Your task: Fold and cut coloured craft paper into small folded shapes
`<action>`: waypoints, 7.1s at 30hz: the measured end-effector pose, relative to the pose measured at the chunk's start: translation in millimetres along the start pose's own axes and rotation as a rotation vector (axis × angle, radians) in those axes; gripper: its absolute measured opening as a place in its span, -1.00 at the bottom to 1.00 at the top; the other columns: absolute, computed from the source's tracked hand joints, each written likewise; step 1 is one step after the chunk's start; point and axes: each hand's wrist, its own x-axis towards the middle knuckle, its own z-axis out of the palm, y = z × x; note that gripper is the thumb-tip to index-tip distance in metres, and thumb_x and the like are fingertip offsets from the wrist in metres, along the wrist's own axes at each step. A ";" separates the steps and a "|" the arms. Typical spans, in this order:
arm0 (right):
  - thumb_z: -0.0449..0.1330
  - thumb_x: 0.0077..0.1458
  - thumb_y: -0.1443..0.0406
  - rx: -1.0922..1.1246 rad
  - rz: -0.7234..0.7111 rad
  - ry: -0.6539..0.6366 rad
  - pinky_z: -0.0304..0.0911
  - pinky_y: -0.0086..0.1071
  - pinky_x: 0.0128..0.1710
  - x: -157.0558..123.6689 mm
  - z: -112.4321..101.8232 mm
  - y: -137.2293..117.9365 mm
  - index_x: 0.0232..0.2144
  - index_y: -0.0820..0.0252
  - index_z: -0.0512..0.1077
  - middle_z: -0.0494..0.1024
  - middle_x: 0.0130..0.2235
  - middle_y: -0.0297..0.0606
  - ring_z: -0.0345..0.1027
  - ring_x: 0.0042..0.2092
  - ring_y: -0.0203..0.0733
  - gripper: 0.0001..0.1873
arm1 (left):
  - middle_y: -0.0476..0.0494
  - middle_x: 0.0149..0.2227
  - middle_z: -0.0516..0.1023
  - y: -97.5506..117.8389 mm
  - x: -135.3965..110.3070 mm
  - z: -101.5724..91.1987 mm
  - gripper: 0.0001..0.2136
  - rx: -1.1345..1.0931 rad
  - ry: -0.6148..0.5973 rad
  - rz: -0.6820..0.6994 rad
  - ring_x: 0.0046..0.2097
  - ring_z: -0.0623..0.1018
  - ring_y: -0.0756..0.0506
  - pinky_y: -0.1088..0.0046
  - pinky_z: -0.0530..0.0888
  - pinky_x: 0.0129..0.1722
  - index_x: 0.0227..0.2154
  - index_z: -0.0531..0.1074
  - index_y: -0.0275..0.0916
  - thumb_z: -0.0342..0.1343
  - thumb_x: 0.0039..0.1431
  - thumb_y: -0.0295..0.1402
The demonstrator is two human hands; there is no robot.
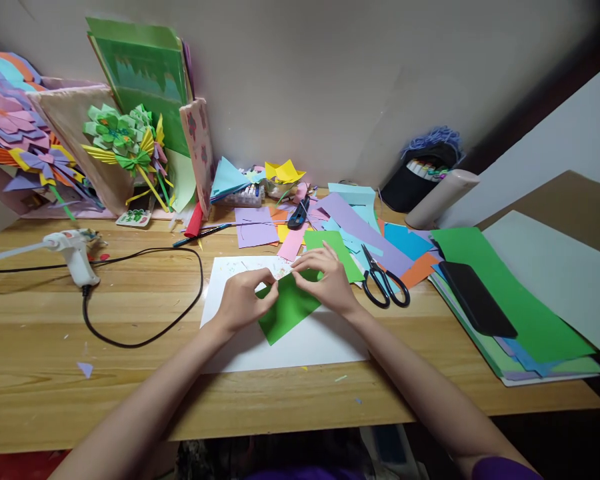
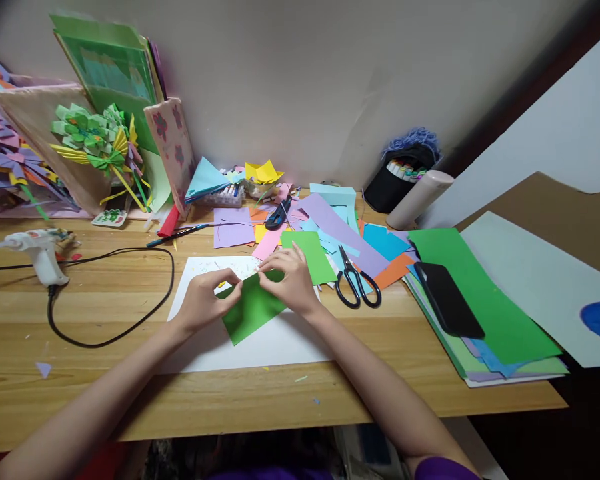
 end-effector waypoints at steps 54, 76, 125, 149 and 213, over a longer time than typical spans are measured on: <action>0.28 -0.24 0.12 0.696 0.633 0.178 0.26 -0.39 -0.45 6.4 -31.3 48.7 -0.43 0.29 0.45 0.52 -0.47 -0.28 0.38 -0.46 -0.22 -0.64 | -0.15 -0.51 0.52 -42.1 16.0 -19.5 -0.78 -0.440 0.111 -0.452 -0.41 0.52 -0.08 0.39 0.43 -0.33 -0.52 0.44 -0.35 0.07 -0.06 -0.25; 0.17 -0.08 0.05 -0.208 -0.126 0.050 -0.31 0.09 0.17 -10.6 3.3 4.5 0.07 0.15 0.08 0.13 0.16 -0.06 -0.14 0.22 0.03 -0.31 | -0.15 -0.51 0.57 -23.7 9.8 -5.8 -0.47 -0.871 0.111 -0.656 -0.44 0.55 -0.10 0.45 0.44 -0.41 -0.27 0.43 -0.37 0.32 -0.36 -0.17; 0.13 -0.09 0.22 0.231 0.623 -0.075 -0.03 -0.48 -0.63 -7.1 3.6 56.6 -0.28 0.19 0.27 0.27 -0.70 -0.53 0.04 -0.67 -0.37 -0.72 | -0.24 -0.11 0.36 -22.6 2.7 17.5 -0.59 0.622 -0.322 0.125 -0.10 0.32 -0.17 0.36 0.39 -0.30 0.08 0.14 -0.37 -0.22 0.13 -0.54; 0.21 -0.13 0.25 0.378 0.691 -0.069 0.23 -0.38 -0.54 -0.2 3.9 64.6 -0.06 0.23 0.15 0.42 -0.58 -0.41 0.34 -0.54 -0.23 -0.44 | -0.20 0.25 -0.10 -37.6 -5.2 22.3 -0.50 0.344 -0.305 0.007 0.25 -0.07 -0.07 0.27 -0.04 0.21 0.20 -0.13 -0.36 -0.37 0.23 -0.24; 0.05 0.10 0.39 -0.252 -0.476 -0.091 0.17 -0.25 -0.06 -11.0 -5.9 8.3 -0.28 0.15 0.41 0.53 -0.28 -0.24 0.30 -0.12 -0.19 -0.83 | -0.29 -0.06 0.42 -4.5 0.6 6.1 -0.54 -0.578 0.075 -0.437 -0.06 0.44 -0.16 0.32 0.40 -0.15 -0.07 0.30 -0.33 0.01 0.04 -0.10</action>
